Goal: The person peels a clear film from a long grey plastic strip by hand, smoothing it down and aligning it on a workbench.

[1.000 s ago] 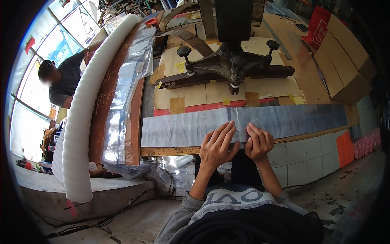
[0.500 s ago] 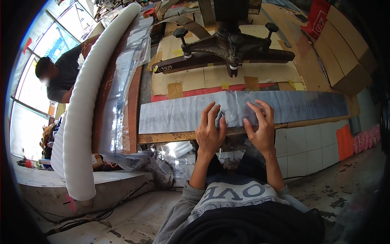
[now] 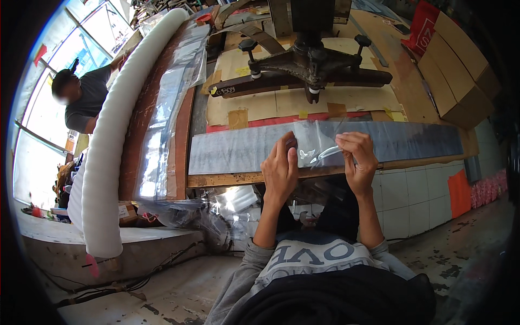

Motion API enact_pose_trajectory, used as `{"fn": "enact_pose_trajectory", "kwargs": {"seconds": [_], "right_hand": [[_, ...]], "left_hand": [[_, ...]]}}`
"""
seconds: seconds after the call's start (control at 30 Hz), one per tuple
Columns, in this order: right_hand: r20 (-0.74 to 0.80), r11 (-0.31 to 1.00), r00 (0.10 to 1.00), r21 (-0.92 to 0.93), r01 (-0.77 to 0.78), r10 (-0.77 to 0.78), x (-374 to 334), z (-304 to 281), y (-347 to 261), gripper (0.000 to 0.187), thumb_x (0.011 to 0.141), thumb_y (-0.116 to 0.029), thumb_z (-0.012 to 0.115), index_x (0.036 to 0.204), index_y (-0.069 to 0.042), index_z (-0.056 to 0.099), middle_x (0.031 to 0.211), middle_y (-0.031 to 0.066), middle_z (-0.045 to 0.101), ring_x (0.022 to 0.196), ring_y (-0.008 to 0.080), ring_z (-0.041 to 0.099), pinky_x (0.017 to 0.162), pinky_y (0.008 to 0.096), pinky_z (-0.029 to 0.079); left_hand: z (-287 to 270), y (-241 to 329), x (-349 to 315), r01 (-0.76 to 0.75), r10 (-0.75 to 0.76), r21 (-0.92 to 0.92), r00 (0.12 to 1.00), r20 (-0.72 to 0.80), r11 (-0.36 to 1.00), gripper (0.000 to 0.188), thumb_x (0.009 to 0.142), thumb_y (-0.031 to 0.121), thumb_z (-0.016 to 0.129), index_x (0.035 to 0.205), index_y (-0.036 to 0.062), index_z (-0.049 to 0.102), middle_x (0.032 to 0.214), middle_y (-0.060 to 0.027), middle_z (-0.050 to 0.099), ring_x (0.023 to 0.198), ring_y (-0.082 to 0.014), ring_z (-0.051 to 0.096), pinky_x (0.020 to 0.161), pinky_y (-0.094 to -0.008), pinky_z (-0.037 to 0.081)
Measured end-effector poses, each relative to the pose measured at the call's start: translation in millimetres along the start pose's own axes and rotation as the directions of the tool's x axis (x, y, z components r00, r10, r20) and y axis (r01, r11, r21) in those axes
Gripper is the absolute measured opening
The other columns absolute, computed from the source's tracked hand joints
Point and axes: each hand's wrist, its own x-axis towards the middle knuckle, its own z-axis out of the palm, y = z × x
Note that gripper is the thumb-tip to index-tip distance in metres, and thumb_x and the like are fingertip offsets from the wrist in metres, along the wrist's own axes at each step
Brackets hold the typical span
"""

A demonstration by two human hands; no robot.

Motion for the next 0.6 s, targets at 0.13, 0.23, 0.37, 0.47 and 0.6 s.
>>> {"fn": "enact_pose_trajectory", "kwargs": {"seconds": [0.13, 0.23, 0.37, 0.47, 0.6], "right_hand": [[0.142, 0.994, 0.989, 0.102, 0.025, -0.040, -15.8, -22.0, 4.8, 0.017, 0.075, 0.003, 0.068, 0.088, -0.008, 0.067, 0.096, 0.0033, 0.067, 0.095, 0.0228, 0.061, 0.081, 0.0327, 0.049], [0.220, 0.976, 0.974, 0.200, -0.092, 0.046, -25.0, -38.6, 11.0, 0.018, 0.073, 0.006, 0.068, 0.085, -0.007, 0.067, 0.098, 0.0042, 0.068, 0.097, 0.0232, 0.061, 0.082, 0.0319, 0.050], [0.417, 0.892, 0.890, 0.308, -0.332, 0.187, -31.6, -49.7, 22.5, 0.015, 0.074, 0.009, 0.063, 0.080, -0.004, 0.066, 0.095, 0.0099, 0.068, 0.096, 0.0233, 0.061, 0.082, 0.0320, 0.050], [0.302, 0.884, 0.923, 0.327, -0.334, 0.237, -22.2, -50.1, 18.9, 0.007, 0.082, -0.001, 0.058, 0.085, -0.002, 0.064, 0.093, 0.0120, 0.067, 0.093, 0.0239, 0.060, 0.084, 0.0327, 0.049], [-0.009, 0.751, 0.765, 0.198, -0.630, 0.644, -1.9, -43.0, 20.6, 0.045, 0.099, -0.037, 0.036, 0.104, 0.001, 0.060, 0.098, 0.0121, 0.066, 0.095, 0.0251, 0.060, 0.090, 0.0368, 0.044]], "left_hand": [[-2.0, -7.6, 16.8, 0.248, -0.216, -0.425, 0.969, 0.123, 0.870, 0.043, 0.099, 0.026, 0.040, 0.132, -0.0003, 0.043, 0.109, -0.0179, 0.065, 0.096, -0.0276, 0.066, 0.076, -0.0347, 0.054], [-4.7, -5.6, 38.0, 0.322, -0.230, -0.462, 0.942, 0.244, 0.827, 0.053, 0.100, 0.035, 0.039, 0.138, -0.0013, 0.035, 0.109, -0.0174, 0.064, 0.097, -0.0235, 0.065, 0.080, -0.0320, 0.054], [15.6, 8.9, 56.4, 0.295, -0.200, -0.304, 0.931, 0.306, 0.906, 0.061, 0.091, 0.016, 0.060, 0.141, -0.0001, 0.029, 0.104, -0.0169, 0.065, 0.096, -0.0197, 0.065, 0.074, -0.0280, 0.053], [36.0, 12.6, 43.4, 0.288, -0.151, -0.408, 0.930, 0.336, 0.866, 0.074, 0.084, 0.006, 0.067, 0.145, 0.0038, 0.024, 0.101, -0.0119, 0.061, 0.085, -0.0117, 0.063, 0.068, -0.0230, 0.049], [30.5, 41.1, 10.9, 0.329, -0.031, -0.633, 0.900, 0.434, 0.701, 0.085, 0.080, -0.002, 0.068, 0.148, 0.0072, 0.018, 0.102, -0.0073, 0.056, 0.077, -0.0063, 0.058, 0.065, -0.0189, 0.046]]}}
